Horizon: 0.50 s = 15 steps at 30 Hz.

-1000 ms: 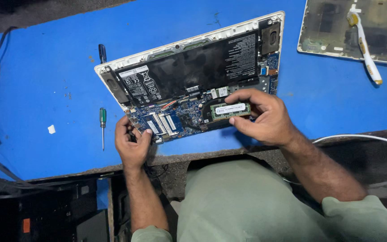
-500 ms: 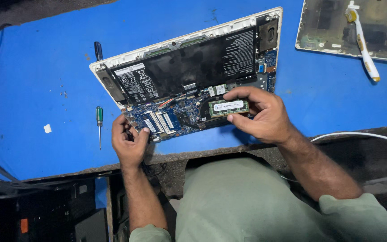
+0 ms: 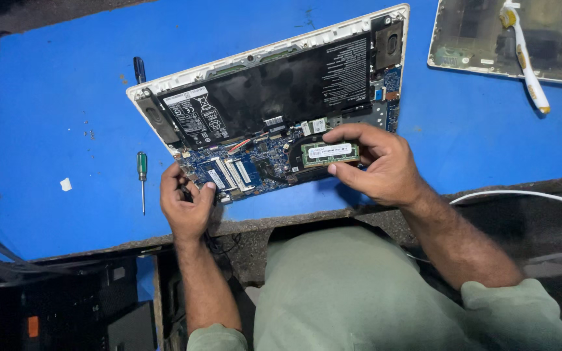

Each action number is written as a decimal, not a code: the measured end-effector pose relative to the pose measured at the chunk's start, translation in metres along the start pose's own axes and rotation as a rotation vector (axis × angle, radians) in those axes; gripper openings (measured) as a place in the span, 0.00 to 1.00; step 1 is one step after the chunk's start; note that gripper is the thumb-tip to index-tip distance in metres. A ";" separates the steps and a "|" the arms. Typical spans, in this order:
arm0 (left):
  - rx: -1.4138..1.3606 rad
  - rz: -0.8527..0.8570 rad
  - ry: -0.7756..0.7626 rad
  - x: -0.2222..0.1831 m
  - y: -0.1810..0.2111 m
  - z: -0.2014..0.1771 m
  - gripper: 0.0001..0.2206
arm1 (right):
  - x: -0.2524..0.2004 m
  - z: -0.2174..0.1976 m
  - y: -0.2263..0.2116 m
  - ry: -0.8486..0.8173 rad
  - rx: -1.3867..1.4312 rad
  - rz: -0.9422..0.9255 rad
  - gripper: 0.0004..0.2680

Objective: The person opens a white laptop, types on the keyboard, and then flips it to access the internal components. They remove a RAM module from the motherboard, place it on the table, and then reinsert it. The person closes the laptop and continues typing on the keyboard.

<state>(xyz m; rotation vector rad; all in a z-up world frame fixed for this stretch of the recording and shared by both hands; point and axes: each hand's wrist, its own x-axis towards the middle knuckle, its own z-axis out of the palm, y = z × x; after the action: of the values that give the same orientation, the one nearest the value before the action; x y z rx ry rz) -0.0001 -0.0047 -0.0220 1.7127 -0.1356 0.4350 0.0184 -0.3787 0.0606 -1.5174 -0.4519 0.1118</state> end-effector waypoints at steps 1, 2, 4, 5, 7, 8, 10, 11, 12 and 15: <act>0.002 -0.004 0.005 0.000 0.000 0.000 0.25 | 0.000 0.000 0.000 0.000 0.012 -0.002 0.16; 0.013 -0.001 0.006 0.000 -0.001 0.000 0.25 | 0.000 0.001 0.000 0.000 0.021 0.000 0.16; 0.036 0.006 0.009 0.001 -0.001 -0.001 0.26 | -0.001 0.001 -0.001 0.000 0.039 0.005 0.16; 0.018 0.013 0.004 0.000 -0.001 0.000 0.25 | -0.001 0.001 -0.001 0.001 0.040 0.002 0.16; -0.020 0.028 -0.006 0.001 -0.001 0.000 0.25 | -0.002 0.002 0.000 0.003 0.043 -0.003 0.16; -0.027 0.018 -0.005 0.000 -0.001 0.001 0.25 | -0.002 0.002 0.000 0.003 0.036 -0.004 0.16; -0.041 0.000 -0.003 0.001 0.000 0.001 0.25 | -0.003 0.001 0.000 0.003 0.021 -0.010 0.16; -0.035 0.002 -0.003 0.001 0.001 0.001 0.25 | -0.003 0.001 0.000 0.003 0.025 -0.005 0.16; -0.029 0.005 -0.004 0.001 0.001 0.001 0.25 | -0.003 0.001 0.000 0.002 0.028 0.001 0.16; -0.027 0.010 -0.006 0.001 0.002 0.002 0.25 | -0.004 0.001 0.000 0.004 0.016 -0.006 0.16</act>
<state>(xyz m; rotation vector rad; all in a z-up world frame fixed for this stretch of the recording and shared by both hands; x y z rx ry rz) 0.0008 -0.0064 -0.0203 1.6876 -0.1539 0.4340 0.0142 -0.3791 0.0597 -1.5000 -0.4511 0.1072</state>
